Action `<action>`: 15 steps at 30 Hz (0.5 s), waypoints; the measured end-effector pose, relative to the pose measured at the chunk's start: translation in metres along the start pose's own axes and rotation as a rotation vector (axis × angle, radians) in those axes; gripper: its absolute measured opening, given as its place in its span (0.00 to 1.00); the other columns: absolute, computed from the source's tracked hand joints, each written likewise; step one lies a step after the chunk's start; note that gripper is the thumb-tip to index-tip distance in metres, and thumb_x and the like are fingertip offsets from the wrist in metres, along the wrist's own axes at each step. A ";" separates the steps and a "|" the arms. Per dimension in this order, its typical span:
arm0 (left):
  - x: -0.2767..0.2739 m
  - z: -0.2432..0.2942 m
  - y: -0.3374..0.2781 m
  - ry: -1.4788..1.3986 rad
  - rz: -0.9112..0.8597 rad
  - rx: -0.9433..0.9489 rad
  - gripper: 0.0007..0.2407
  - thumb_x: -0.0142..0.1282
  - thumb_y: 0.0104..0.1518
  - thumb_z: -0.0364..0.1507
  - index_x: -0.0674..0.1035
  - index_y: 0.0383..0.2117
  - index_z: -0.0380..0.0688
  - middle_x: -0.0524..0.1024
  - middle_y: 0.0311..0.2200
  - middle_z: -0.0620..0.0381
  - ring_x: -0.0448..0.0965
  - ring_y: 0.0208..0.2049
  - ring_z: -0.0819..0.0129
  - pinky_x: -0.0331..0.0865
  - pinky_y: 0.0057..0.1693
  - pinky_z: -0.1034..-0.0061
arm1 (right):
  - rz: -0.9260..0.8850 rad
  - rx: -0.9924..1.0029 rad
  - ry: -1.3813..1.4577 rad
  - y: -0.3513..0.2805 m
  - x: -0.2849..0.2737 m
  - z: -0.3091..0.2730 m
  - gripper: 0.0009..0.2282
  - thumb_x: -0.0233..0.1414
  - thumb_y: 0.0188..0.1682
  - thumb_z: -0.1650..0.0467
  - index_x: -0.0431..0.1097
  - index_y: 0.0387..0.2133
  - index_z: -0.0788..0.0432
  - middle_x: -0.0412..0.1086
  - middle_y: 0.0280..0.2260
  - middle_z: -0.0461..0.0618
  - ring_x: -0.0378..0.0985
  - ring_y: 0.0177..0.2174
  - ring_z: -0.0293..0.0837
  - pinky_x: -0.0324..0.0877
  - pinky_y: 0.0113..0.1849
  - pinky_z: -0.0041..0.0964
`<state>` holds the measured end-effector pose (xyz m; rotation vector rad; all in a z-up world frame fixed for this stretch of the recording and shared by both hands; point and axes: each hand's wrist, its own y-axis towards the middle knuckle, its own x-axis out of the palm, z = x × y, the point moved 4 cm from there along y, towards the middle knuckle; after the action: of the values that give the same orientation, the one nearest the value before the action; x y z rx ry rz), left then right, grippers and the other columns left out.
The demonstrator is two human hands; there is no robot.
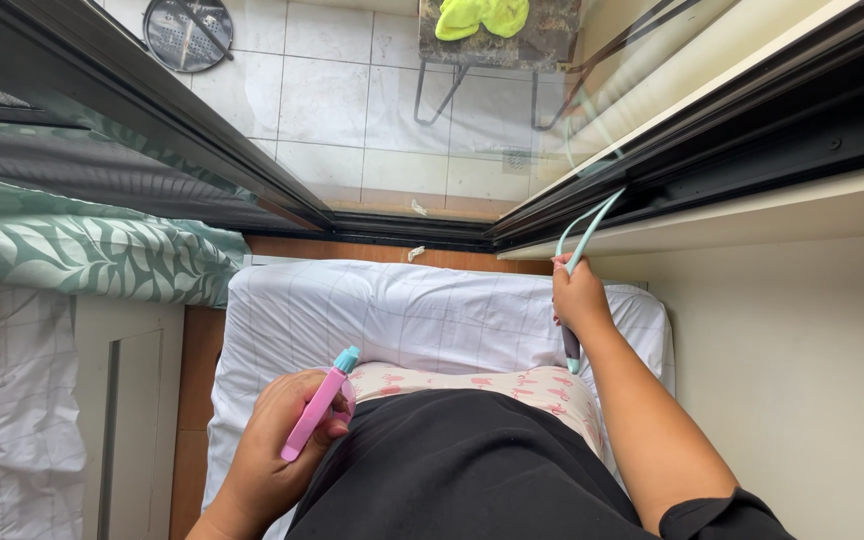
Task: The person sprays a liquid from a pink spray bottle onto a glass window and then uses a squeegee to wipe the glass clean. The person repeats this process, spraying and wiping different sections of the window while sitting on a mattress on the floor.
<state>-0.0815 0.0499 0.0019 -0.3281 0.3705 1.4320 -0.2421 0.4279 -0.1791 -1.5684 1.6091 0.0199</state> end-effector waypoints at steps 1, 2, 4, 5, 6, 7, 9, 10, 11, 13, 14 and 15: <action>0.000 -0.002 -0.001 0.003 -0.003 -0.011 0.08 0.61 0.55 0.31 0.78 0.38 0.45 0.80 0.37 0.61 0.79 0.43 0.63 0.66 0.55 0.68 | 0.013 -0.008 0.007 -0.002 -0.002 -0.003 0.10 0.45 0.56 0.66 0.65 0.46 0.58 0.67 0.18 0.50 0.70 0.13 0.43 0.68 0.18 0.41; -0.001 -0.003 -0.002 0.006 -0.005 -0.023 0.08 0.61 0.55 0.31 0.78 0.38 0.45 0.80 0.36 0.61 0.79 0.43 0.63 0.66 0.55 0.68 | 0.024 -0.017 0.014 -0.005 -0.005 -0.007 0.10 0.45 0.57 0.66 0.65 0.46 0.58 0.67 0.18 0.51 0.70 0.13 0.43 0.68 0.18 0.41; -0.002 -0.004 -0.003 0.008 0.001 -0.027 0.07 0.60 0.55 0.30 0.78 0.37 0.45 0.80 0.36 0.61 0.79 0.43 0.63 0.66 0.55 0.68 | 0.037 -0.055 0.029 -0.010 -0.014 -0.009 0.10 0.45 0.57 0.66 0.65 0.46 0.58 0.67 0.18 0.50 0.69 0.13 0.42 0.67 0.18 0.40; -0.002 -0.005 -0.003 0.012 0.005 -0.028 0.07 0.59 0.55 0.29 0.78 0.37 0.46 0.80 0.36 0.62 0.79 0.43 0.63 0.66 0.56 0.68 | 0.052 -0.093 0.046 -0.013 -0.019 -0.011 0.10 0.46 0.57 0.67 0.66 0.46 0.58 0.67 0.18 0.49 0.69 0.13 0.41 0.67 0.18 0.39; -0.002 -0.005 -0.002 0.009 0.005 -0.023 0.07 0.59 0.55 0.29 0.78 0.37 0.46 0.80 0.36 0.62 0.79 0.43 0.63 0.66 0.56 0.68 | 0.057 -0.095 0.046 -0.020 -0.031 -0.021 0.10 0.46 0.57 0.67 0.66 0.46 0.58 0.67 0.18 0.49 0.69 0.13 0.41 0.67 0.18 0.39; -0.002 -0.005 0.000 0.008 0.017 -0.010 0.07 0.60 0.55 0.29 0.78 0.38 0.45 0.80 0.37 0.61 0.79 0.43 0.62 0.66 0.56 0.67 | 0.054 -0.086 0.061 -0.027 -0.042 -0.031 0.10 0.46 0.57 0.67 0.66 0.46 0.58 0.66 0.18 0.48 0.68 0.13 0.40 0.66 0.18 0.38; -0.003 -0.003 0.002 0.005 0.027 -0.001 0.08 0.60 0.55 0.28 0.78 0.39 0.44 0.80 0.37 0.60 0.78 0.44 0.61 0.65 0.56 0.67 | 0.049 -0.074 0.074 -0.040 -0.062 -0.041 0.09 0.47 0.57 0.67 0.67 0.46 0.57 0.66 0.18 0.47 0.66 0.13 0.39 0.65 0.18 0.38; -0.003 -0.003 0.004 -0.002 0.017 -0.015 0.08 0.60 0.54 0.28 0.78 0.39 0.44 0.80 0.37 0.60 0.79 0.43 0.62 0.65 0.56 0.67 | 0.042 -0.065 0.099 -0.046 -0.073 -0.040 0.10 0.47 0.56 0.67 0.67 0.47 0.57 0.66 0.19 0.46 0.66 0.13 0.37 0.65 0.18 0.36; -0.003 -0.003 0.007 -0.008 0.007 -0.030 0.09 0.60 0.54 0.28 0.78 0.40 0.44 0.80 0.36 0.61 0.79 0.42 0.63 0.66 0.56 0.67 | 0.035 -0.057 0.123 -0.052 -0.083 -0.040 0.10 0.48 0.56 0.68 0.67 0.47 0.58 0.66 0.20 0.45 0.65 0.13 0.36 0.64 0.18 0.34; -0.001 -0.005 0.010 -0.017 0.009 -0.012 0.08 0.61 0.54 0.28 0.78 0.39 0.45 0.80 0.37 0.61 0.79 0.43 0.63 0.66 0.57 0.67 | 0.053 -0.059 0.128 -0.071 -0.112 -0.061 0.10 0.46 0.57 0.69 0.67 0.48 0.58 0.66 0.20 0.46 0.64 0.14 0.36 0.63 0.18 0.34; -0.001 -0.006 0.009 -0.022 0.003 -0.004 0.08 0.61 0.54 0.28 0.78 0.39 0.45 0.80 0.38 0.60 0.79 0.44 0.62 0.65 0.57 0.67 | 0.065 -0.052 0.135 -0.083 -0.125 -0.069 0.09 0.45 0.58 0.69 0.67 0.49 0.59 0.65 0.21 0.47 0.63 0.14 0.36 0.62 0.18 0.34; -0.001 -0.006 0.009 -0.024 0.000 -0.004 0.08 0.61 0.54 0.28 0.78 0.39 0.45 0.80 0.38 0.60 0.79 0.44 0.62 0.65 0.57 0.67 | 0.066 -0.048 0.135 -0.096 -0.136 -0.081 0.09 0.45 0.58 0.69 0.67 0.49 0.59 0.65 0.21 0.47 0.63 0.14 0.36 0.62 0.18 0.34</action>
<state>-0.0907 0.0480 -0.0029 -0.3145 0.3481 1.4360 -0.2307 0.4728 0.0000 -1.5813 1.7771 -0.0115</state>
